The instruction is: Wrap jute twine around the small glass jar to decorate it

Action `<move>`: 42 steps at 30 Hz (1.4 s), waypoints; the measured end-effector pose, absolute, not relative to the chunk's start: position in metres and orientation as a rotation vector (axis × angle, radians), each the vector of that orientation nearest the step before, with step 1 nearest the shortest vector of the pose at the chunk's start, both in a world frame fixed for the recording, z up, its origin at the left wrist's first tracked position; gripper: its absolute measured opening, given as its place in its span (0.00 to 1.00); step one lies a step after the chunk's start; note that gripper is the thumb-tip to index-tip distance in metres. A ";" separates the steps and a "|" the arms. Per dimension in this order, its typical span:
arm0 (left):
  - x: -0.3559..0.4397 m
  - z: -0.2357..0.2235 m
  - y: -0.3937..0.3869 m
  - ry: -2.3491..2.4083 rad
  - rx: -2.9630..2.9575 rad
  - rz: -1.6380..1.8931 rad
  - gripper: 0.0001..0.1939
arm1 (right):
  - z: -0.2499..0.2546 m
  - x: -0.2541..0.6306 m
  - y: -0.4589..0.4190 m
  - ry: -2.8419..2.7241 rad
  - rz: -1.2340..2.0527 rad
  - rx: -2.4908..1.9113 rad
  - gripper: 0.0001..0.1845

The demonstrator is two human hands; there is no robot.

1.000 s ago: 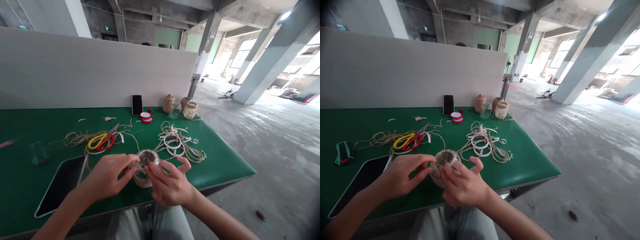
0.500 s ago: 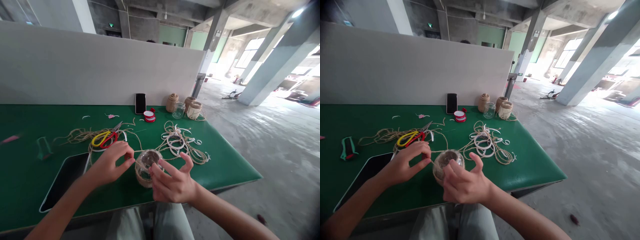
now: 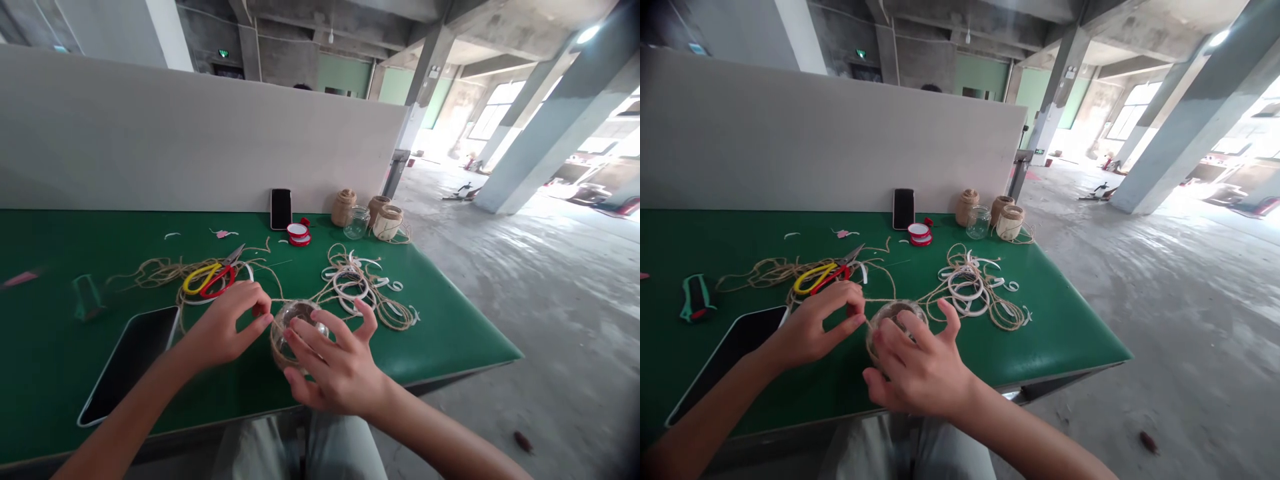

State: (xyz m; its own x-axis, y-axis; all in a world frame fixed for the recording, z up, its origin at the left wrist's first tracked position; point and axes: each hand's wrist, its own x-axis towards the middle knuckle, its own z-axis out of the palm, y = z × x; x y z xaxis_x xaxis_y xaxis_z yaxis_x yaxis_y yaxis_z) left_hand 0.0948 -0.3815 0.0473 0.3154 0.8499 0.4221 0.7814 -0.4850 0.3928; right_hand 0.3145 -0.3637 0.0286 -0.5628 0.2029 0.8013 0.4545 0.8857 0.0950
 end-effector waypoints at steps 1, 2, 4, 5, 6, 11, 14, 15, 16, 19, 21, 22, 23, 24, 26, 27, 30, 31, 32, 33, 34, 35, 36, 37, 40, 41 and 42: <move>0.095 0.048 -0.381 1.526 2.451 0.904 0.04 | 0.027 0.315 -0.363 -2.179 -0.367 -0.461 0.13; 0.095 0.048 -0.381 1.524 2.450 0.906 0.04 | 0.026 0.315 -0.363 -2.182 -0.365 -0.453 0.13; 0.096 0.049 -0.380 1.519 2.449 0.902 0.04 | 0.024 0.316 -0.363 -2.187 -0.365 -0.438 0.14; 0.096 0.049 -0.379 1.517 2.450 0.897 0.04 | 0.024 0.317 -0.363 -2.187 -0.370 -0.430 0.14; 0.096 0.049 -0.378 1.518 2.451 0.894 0.04 | 0.023 0.317 -0.363 -2.185 -0.377 -0.423 0.14; 0.097 0.049 -0.375 1.510 2.469 0.887 0.04 | 0.022 0.318 -0.363 -2.180 -0.397 -0.407 0.13; 0.096 0.049 -0.375 1.511 2.464 0.884 0.05 | 0.022 0.318 -0.364 -2.186 -0.393 -0.403 0.11; 0.097 0.049 -0.375 1.517 2.458 0.883 0.05 | 0.022 0.318 -0.364 -2.181 -0.394 -0.404 0.11; 0.097 0.049 -0.374 1.520 2.453 0.878 0.05 | 0.022 0.317 -0.364 -2.173 -0.395 -0.407 0.10; 0.097 0.050 -0.373 1.520 2.445 0.857 0.06 | 0.023 0.313 -0.364 -2.157 -0.392 -0.417 0.09; 0.097 0.050 -0.372 1.521 2.442 0.845 0.06 | 0.025 0.310 -0.363 -2.161 -0.388 -0.417 0.08; 0.097 0.050 -0.372 1.523 2.441 0.843 0.06 | 0.026 0.310 -0.363 -2.167 -0.381 -0.423 0.08; 0.097 0.050 -0.371 1.528 2.439 0.841 0.06 | 0.027 0.310 -0.364 -2.171 -0.368 -0.436 0.07; 0.097 0.050 -0.371 1.532 2.439 0.838 0.06 | 0.028 0.311 -0.365 -2.172 -0.345 -0.460 0.07; 0.097 0.050 -0.371 1.535 2.449 0.833 0.07 | 0.029 0.314 -0.369 -2.169 -0.272 -0.525 0.11; 0.096 0.050 -0.371 1.533 2.459 0.831 0.07 | 0.029 0.316 -0.372 -2.163 -0.229 -0.559 0.16; 0.096 0.052 -0.371 1.527 2.493 0.825 0.07 | 0.026 0.321 -0.378 -2.106 -0.125 -0.687 0.35; 0.096 0.053 -0.372 1.531 2.502 0.818 0.07 | 0.024 0.321 -0.379 -2.080 -0.093 -0.756 0.44; 0.096 0.054 -0.373 1.536 2.509 0.808 0.07 | 0.023 0.320 -0.378 -2.059 -0.053 -0.836 0.51; 0.096 0.055 -0.373 1.540 2.515 0.799 0.07 | 0.021 0.319 -0.377 -2.046 -0.008 -0.921 0.58; 0.096 0.056 -0.374 1.544 2.520 0.793 0.06 | 0.020 0.316 -0.375 -2.043 0.040 -0.996 0.64; 0.096 0.057 -0.374 1.542 2.525 0.792 0.06 | 0.019 0.314 -0.372 -2.049 0.088 -1.056 0.67; 0.096 0.057 -0.374 1.539 2.529 0.795 0.06 | 0.019 0.311 -0.370 -2.059 0.130 -1.095 0.69; 0.096 0.057 -0.374 1.534 2.532 0.800 0.06 | 0.019 0.309 -0.368 -2.064 0.163 -1.119 0.68; 0.097 0.056 -0.374 1.523 2.536 0.819 0.06 | 0.021 0.304 -0.366 -2.054 0.245 -1.143 0.64; 0.098 0.056 -0.373 1.525 2.536 0.826 0.06 | 0.022 0.303 -0.367 -2.050 0.280 -1.145 0.62; 0.098 0.056 -0.373 1.529 2.535 0.832 0.06 | 0.023 0.303 -0.367 -2.049 0.319 -1.144 0.61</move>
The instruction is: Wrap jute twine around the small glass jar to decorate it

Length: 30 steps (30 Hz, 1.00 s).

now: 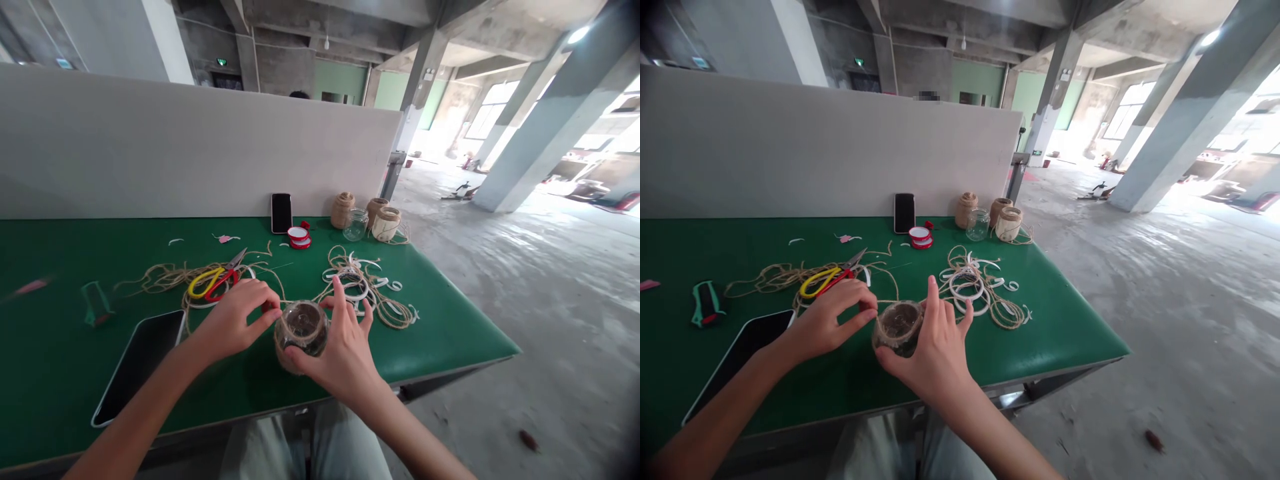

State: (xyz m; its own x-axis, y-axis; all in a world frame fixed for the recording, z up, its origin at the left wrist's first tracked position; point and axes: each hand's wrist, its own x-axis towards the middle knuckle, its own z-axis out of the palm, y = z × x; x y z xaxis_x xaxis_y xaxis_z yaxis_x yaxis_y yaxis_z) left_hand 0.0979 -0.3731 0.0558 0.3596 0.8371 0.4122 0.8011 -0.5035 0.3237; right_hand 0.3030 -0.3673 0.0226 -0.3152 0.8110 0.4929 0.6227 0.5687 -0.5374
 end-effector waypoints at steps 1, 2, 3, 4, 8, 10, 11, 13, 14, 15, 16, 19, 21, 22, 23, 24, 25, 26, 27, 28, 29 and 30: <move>0.098 0.055 -0.373 1.532 2.533 0.836 0.06 | 0.023 0.303 -0.368 -2.053 0.362 -1.139 0.61; 0.099 0.055 -0.373 1.532 2.531 0.839 0.06 | 0.024 0.303 -0.368 -2.063 0.410 -1.129 0.61; 0.099 0.055 -0.374 1.528 2.529 0.840 0.06 | 0.024 0.304 -0.367 -2.079 0.462 -1.113 0.60; 0.099 0.055 -0.375 1.518 2.529 0.840 0.06 | 0.024 0.306 -0.366 -2.100 0.518 -1.088 0.60; 0.101 0.055 -0.381 1.486 2.540 0.830 0.04 | 0.027 0.316 -0.354 -2.230 0.736 -0.927 0.58; 0.102 0.055 -0.383 1.488 2.550 0.827 0.04 | 0.030 0.321 -0.345 -2.310 0.796 -0.839 0.54; 0.102 0.055 -0.384 1.494 2.559 0.828 0.04 | 0.032 0.324 -0.340 -2.353 0.806 -0.796 0.53; 0.104 0.055 -0.386 1.499 2.590 0.829 0.04 | 0.035 0.327 -0.333 -2.444 0.782 -0.721 0.50; 0.104 0.055 -0.386 1.494 2.608 0.828 0.04 | 0.037 0.328 -0.331 -2.486 0.754 -0.693 0.49; 0.105 0.055 -0.387 1.480 2.626 0.829 0.03 | 0.040 0.329 -0.329 -2.524 0.717 -0.672 0.47; 0.106 0.055 -0.388 1.455 2.643 0.834 0.02 | 0.043 0.330 -0.329 -2.556 0.668 -0.660 0.46; 0.109 0.055 -0.392 1.368 2.672 0.852 0.05 | 0.051 0.334 -0.334 -2.593 0.459 -0.679 0.44; 0.111 0.056 -0.396 1.339 2.671 0.852 0.07 | 0.054 0.338 -0.341 -2.576 0.319 -0.696 0.44; 0.112 0.056 -0.397 1.335 2.668 0.849 0.07 | 0.055 0.340 -0.345 -2.561 0.266 -0.694 0.43; 0.112 0.056 -0.398 1.332 2.666 0.843 0.07 | 0.054 0.342 -0.348 -2.549 0.218 -0.681 0.41; 0.112 0.057 -0.399 1.329 2.667 0.841 0.07 | 0.053 0.343 -0.352 -2.534 0.170 -0.654 0.38; 0.112 0.057 -0.399 1.325 2.669 0.840 0.07 | 0.050 0.344 -0.355 -2.511 0.115 -0.616 0.34; 0.112 0.057 -0.399 1.321 2.673 0.837 0.07 | 0.046 0.344 -0.357 -2.481 0.058 -0.576 0.30; 0.112 0.057 -0.399 1.319 2.677 0.835 0.07 | 0.042 0.344 -0.359 -2.449 0.003 -0.536 0.26; 0.112 0.057 -0.399 1.318 2.681 0.833 0.07 | 0.037 0.344 -0.360 -2.418 -0.044 -0.498 0.24; 0.111 0.057 -0.398 1.321 2.683 0.830 0.07 | 0.033 0.343 -0.361 -2.391 -0.082 -0.468 0.22; 0.111 0.057 -0.398 1.326 2.684 0.824 0.07 | 0.029 0.343 -0.361 -2.372 -0.117 -0.446 0.21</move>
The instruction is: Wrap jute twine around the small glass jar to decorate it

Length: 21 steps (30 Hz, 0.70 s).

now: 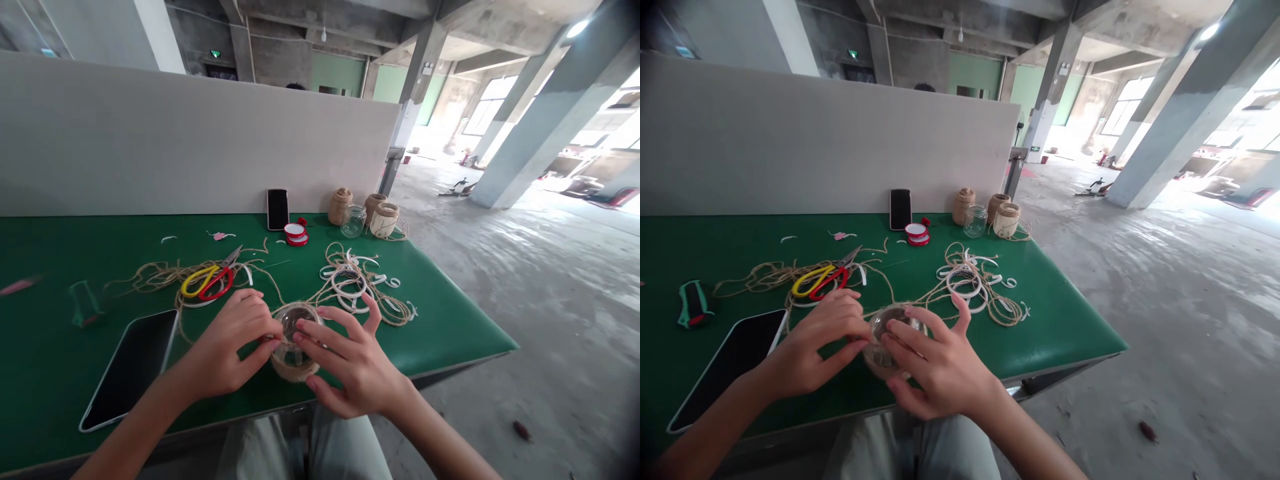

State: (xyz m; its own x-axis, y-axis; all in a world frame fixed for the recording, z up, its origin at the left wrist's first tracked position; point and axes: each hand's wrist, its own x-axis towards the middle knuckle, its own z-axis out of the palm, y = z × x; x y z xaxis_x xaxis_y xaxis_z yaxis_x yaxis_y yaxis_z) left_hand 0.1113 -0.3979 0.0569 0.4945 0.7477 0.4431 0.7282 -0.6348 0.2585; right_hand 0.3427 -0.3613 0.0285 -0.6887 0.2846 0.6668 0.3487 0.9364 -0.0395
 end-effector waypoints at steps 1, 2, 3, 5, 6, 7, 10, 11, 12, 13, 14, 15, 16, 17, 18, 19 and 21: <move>0.111 0.057 -0.398 1.330 2.682 0.817 0.07 | 0.025 0.342 -0.362 -2.363 -0.152 -0.433 0.21; 0.111 0.057 -0.397 1.336 2.678 0.812 0.07 | 0.022 0.342 -0.362 -2.355 -0.191 -0.426 0.21; 0.111 0.057 -0.397 1.341 2.673 0.805 0.07 | 0.020 0.342 -0.362 -2.346 -0.234 -0.419 0.21; 0.111 0.056 -0.397 1.350 2.662 0.800 0.07 | 0.017 0.341 -0.363 -2.328 -0.318 -0.406 0.20; 0.111 0.056 -0.397 1.354 2.658 0.801 0.07 | 0.016 0.341 -0.362 -2.317 -0.354 -0.393 0.19; 0.111 0.056 -0.397 1.358 2.656 0.802 0.07 | 0.016 0.341 -0.362 -2.300 -0.389 -0.377 0.18; 0.112 0.055 -0.397 1.357 2.660 0.805 0.07 | 0.017 0.340 -0.358 -2.239 -0.497 -0.309 0.14; 0.112 0.055 -0.397 1.357 2.663 0.805 0.06 | 0.017 0.340 -0.357 -2.229 -0.532 -0.280 0.12; 0.113 0.055 -0.397 1.359 2.665 0.808 0.06 | 0.018 0.340 -0.355 -2.225 -0.564 -0.249 0.11; 0.113 0.055 -0.396 1.362 2.667 0.808 0.06 | 0.019 0.339 -0.354 -2.226 -0.591 -0.219 0.10; 0.113 0.055 -0.396 1.368 2.667 0.807 0.05 | 0.020 0.339 -0.353 -2.224 -0.610 -0.194 0.09; 0.113 0.056 -0.395 1.373 2.667 0.808 0.05 | 0.020 0.339 -0.352 -2.217 -0.625 -0.177 0.09; 0.114 0.056 -0.395 1.376 2.667 0.810 0.05 | 0.021 0.338 -0.351 -2.203 -0.638 -0.168 0.09; 0.114 0.056 -0.394 1.374 2.668 0.810 0.05 | 0.021 0.338 -0.351 -2.185 -0.651 -0.160 0.10; 0.114 0.056 -0.394 1.372 2.668 0.809 0.04 | 0.022 0.338 -0.352 -2.174 -0.663 -0.151 0.10; 0.114 0.057 -0.394 1.369 2.669 0.808 0.04 | 0.023 0.338 -0.353 -2.172 -0.670 -0.143 0.11; 0.114 0.057 -0.394 1.364 2.671 0.801 0.04 | 0.027 0.337 -0.355 -2.201 -0.625 -0.169 0.11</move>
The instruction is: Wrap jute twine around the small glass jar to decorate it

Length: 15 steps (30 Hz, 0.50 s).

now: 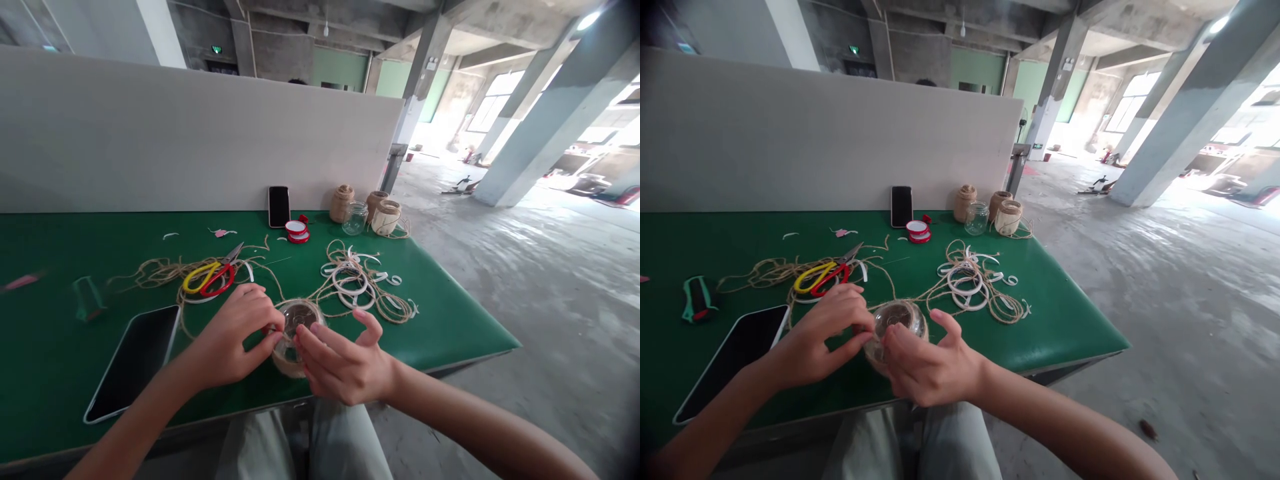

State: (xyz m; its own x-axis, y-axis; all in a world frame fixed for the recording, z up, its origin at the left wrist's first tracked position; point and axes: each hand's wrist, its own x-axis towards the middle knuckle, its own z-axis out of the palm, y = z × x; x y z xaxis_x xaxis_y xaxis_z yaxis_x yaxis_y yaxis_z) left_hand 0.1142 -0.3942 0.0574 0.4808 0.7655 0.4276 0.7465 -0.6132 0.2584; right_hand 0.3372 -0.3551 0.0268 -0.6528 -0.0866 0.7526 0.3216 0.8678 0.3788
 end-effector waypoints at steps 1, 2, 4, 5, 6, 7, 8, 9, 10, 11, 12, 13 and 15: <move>0.114 0.058 -0.394 1.364 2.673 0.798 0.04 | 0.029 0.337 -0.357 -2.221 -0.558 -0.217 0.11; 0.114 0.058 -0.395 1.363 2.672 0.797 0.04 | 0.032 0.336 -0.359 -2.236 -0.468 -0.287 0.11; 0.114 0.058 -0.395 1.358 2.671 0.800 0.04 | 0.037 0.334 -0.362 -2.232 -0.279 -0.435 0.10; 0.114 0.058 -0.395 1.358 2.669 0.804 0.04 | 0.038 0.333 -0.364 -2.220 -0.218 -0.478 0.11; 0.114 0.058 -0.395 1.359 2.666 0.809 0.04 | 0.039 0.331 -0.365 -2.213 -0.192 -0.492 0.11; 0.114 0.058 -0.396 1.360 2.663 0.815 0.05 | 0.040 0.330 -0.366 -2.214 -0.192 -0.483 0.11; 0.113 0.057 -0.396 1.360 2.659 0.817 0.06 | 0.039 0.328 -0.366 -2.220 -0.211 -0.459 0.11; 0.113 0.057 -0.396 1.359 2.655 0.819 0.08 | 0.038 0.326 -0.366 -2.228 -0.241 -0.431 0.11; 0.112 0.057 -0.396 1.358 2.649 0.818 0.09 | 0.036 0.325 -0.365 -2.235 -0.278 -0.405 0.11; 0.111 0.057 -0.395 1.357 2.643 0.814 0.10 | 0.035 0.324 -0.364 -2.238 -0.317 -0.384 0.11; 0.110 0.057 -0.395 1.356 2.638 0.809 0.10 | 0.033 0.324 -0.363 -2.235 -0.362 -0.363 0.10; 0.109 0.057 -0.394 1.358 2.634 0.802 0.11 | 0.031 0.323 -0.362 -2.230 -0.410 -0.339 0.10; 0.106 0.057 -0.392 1.365 2.633 0.793 0.11 | 0.028 0.323 -0.360 -2.215 -0.505 -0.286 0.10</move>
State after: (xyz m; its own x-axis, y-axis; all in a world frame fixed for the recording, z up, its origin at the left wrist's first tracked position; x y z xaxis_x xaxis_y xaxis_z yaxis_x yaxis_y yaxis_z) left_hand 0.1064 -0.3923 0.0570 0.4719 0.7802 0.4105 0.7432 -0.6025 0.2908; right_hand 0.3231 -0.3598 0.0279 -0.6329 0.0342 0.7735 0.3663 0.8934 0.2602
